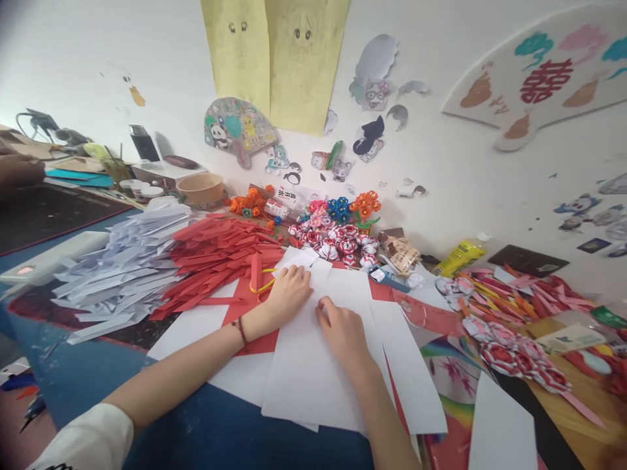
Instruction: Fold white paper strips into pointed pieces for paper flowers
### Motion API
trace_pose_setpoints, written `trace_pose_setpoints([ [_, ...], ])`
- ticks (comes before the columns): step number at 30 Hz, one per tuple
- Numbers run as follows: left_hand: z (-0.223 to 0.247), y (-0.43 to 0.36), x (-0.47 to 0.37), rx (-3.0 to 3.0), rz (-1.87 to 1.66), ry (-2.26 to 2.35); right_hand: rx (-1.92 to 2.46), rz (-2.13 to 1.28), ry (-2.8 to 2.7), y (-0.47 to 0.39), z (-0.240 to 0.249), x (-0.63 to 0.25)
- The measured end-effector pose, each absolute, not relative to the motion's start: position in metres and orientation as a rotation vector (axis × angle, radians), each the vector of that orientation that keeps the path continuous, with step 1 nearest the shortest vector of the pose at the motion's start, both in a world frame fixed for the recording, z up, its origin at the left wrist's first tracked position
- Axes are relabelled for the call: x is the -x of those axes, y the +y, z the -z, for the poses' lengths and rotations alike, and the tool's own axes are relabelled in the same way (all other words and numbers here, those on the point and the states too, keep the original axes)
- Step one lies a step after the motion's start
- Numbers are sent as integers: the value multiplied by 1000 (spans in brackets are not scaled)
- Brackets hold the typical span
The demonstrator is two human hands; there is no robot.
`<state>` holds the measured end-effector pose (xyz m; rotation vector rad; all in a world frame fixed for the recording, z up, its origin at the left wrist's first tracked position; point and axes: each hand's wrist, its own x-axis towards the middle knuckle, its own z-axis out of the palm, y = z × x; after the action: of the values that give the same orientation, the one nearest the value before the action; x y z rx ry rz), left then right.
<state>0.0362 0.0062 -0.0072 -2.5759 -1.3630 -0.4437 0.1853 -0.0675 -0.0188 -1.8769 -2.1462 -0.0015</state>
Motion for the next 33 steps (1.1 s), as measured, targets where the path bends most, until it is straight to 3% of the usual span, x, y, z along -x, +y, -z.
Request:
trace_pose_setpoints([
  [8,-5,14,-16,2683,363,-1422,1892,15,-2127,-66,21,-185],
  [22,-11,20,-4,2627,586,-1576,1866,-10,-2048,-68,18,-182],
  [25,-17,19,-3,2648,931,-1562,1808,-119,-1851,-60,10,-177],
  [29,-17,19,-6,2801,1769,-1465,1603,-437,-1575,-34,-5,-165],
  [33,-9,22,-8,2768,1937,-1573,1535,-292,-1368,-16,-11,-150],
])
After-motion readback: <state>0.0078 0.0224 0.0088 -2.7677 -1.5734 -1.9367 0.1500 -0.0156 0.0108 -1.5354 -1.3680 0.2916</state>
